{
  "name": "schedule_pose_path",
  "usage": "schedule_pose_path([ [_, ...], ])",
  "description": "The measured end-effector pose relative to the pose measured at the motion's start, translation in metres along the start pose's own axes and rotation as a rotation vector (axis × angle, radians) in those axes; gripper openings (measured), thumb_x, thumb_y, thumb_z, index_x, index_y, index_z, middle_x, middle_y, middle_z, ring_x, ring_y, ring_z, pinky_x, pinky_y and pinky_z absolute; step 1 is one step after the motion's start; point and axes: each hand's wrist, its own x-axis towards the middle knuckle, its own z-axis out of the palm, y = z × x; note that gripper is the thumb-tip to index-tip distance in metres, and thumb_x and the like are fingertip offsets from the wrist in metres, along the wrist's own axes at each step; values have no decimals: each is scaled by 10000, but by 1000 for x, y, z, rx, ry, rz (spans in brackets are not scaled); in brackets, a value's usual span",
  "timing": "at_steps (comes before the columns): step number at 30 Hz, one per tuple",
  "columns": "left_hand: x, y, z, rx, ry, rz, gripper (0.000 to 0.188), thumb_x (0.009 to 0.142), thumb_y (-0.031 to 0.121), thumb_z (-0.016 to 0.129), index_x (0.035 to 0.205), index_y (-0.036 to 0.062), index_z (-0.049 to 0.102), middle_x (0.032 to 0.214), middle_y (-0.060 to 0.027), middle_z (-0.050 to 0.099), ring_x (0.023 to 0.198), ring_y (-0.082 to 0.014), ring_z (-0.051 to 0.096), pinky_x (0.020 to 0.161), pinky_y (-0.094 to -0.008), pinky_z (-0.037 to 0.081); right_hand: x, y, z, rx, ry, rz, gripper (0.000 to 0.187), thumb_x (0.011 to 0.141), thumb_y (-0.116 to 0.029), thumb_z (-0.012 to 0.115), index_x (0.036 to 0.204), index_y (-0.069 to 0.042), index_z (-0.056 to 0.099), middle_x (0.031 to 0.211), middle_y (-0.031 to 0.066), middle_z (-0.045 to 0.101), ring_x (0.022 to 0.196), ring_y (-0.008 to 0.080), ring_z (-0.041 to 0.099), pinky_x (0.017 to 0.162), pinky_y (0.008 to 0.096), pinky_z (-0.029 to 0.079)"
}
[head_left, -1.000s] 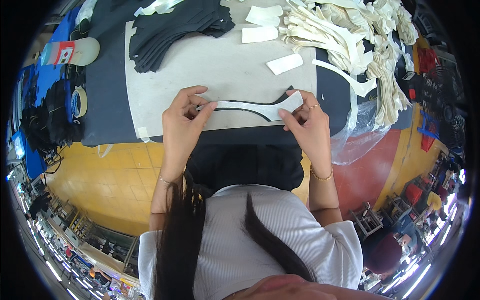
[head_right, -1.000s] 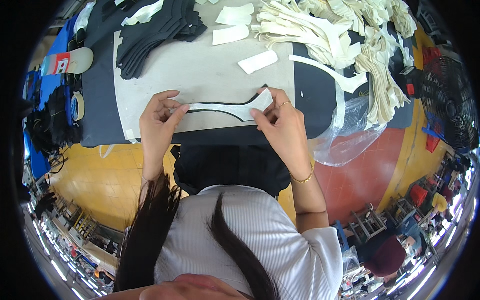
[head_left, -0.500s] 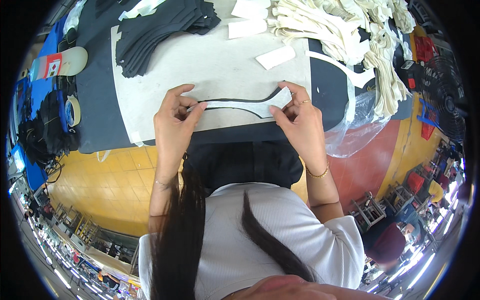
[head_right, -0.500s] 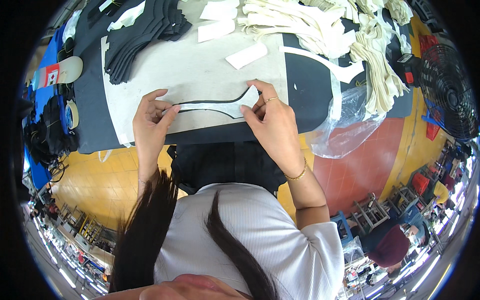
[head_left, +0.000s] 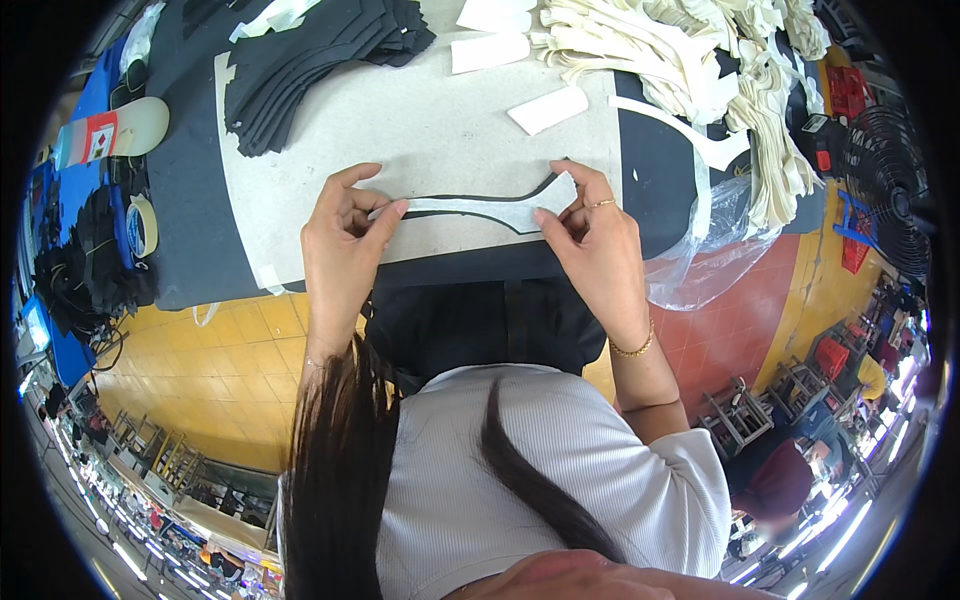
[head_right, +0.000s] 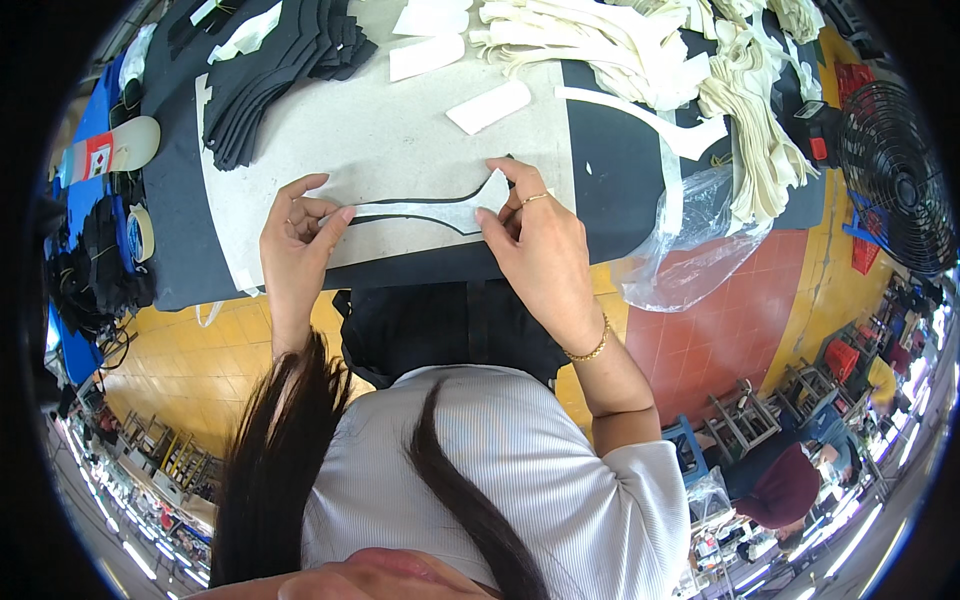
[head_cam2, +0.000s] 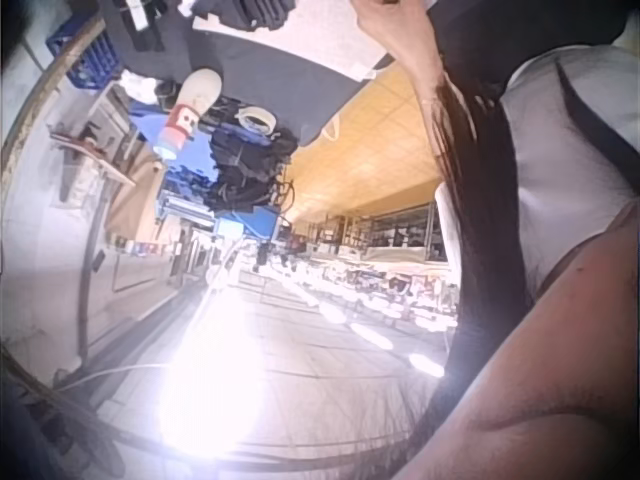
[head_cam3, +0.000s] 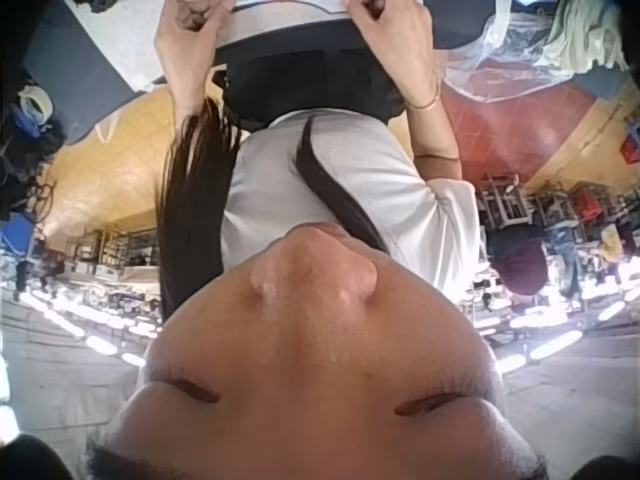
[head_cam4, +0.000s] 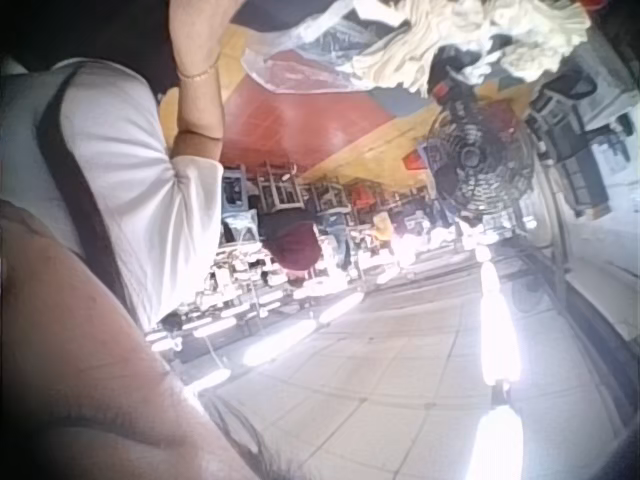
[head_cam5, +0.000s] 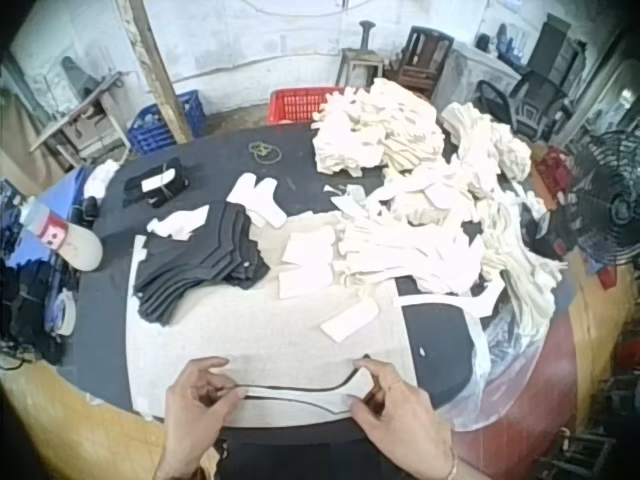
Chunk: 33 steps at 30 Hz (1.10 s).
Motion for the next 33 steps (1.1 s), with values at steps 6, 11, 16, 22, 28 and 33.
schedule_pose_path([
  [6, 1, 2, -1, -7, -15, -12, 386, 878, 45, 759, 1231, 10, 606, 812, -44, 688, 647, -55, 552, 577, -197, 430, -1, 2, 2, -24, 19, -25, 473, 861, -65, 730, 1303, -71, 561, 743, 86, 630, 620, 199, 654, 617, 312, 522],
  [11, 0, 3, 0, -12, -8, -17, 392, 876, 33, 749, 1239, 16, 601, 806, -39, 678, 640, -51, 534, 587, -198, 428, -3, 6, 9, -61, 64, -73, 484, 862, -63, 735, 1314, -74, 562, 727, 79, 603, 601, 186, 616, 604, 307, 503],
  [16, -1, 1, 1, -24, -17, -18, 442, 872, 15, 753, 1277, 15, 576, 824, -17, 661, 656, -41, 508, 566, -189, 385, -3, 4, 14, -74, 108, -138, 513, 873, -55, 727, 1350, -46, 538, 649, 66, 535, 542, 158, 530, 574, 286, 465],
  [22, -1, 1, 2, -5, -14, -2, 449, 873, 4, 748, 1285, 12, 571, 812, -12, 634, 647, -39, 501, 557, -187, 381, -6, 0, 9, -240, 183, -235, 714, 823, -39, 764, 1464, -89, 451, 778, 93, 594, 758, 256, 604, 763, 380, 492],
  [28, -2, 1, 2, -34, -20, -19, 462, 875, -12, 738, 1301, 12, 564, 815, -11, 630, 643, -38, 496, 552, -184, 372, 4, 8, 0, -165, 164, -174, 756, 813, -50, 777, 1483, -80, 430, 812, 71, 599, 811, 241, 571, 889, 407, 406],
  [33, -1, 2, 3, 1, -12, -11, 471, 873, -6, 744, 1307, 18, 562, 805, -10, 632, 623, -35, 489, 533, -181, 352, 10, 14, 0, -78, 153, -95, 703, 843, -58, 753, 1471, -70, 438, 843, 53, 627, 812, 226, 576, 896, 409, 408],
])
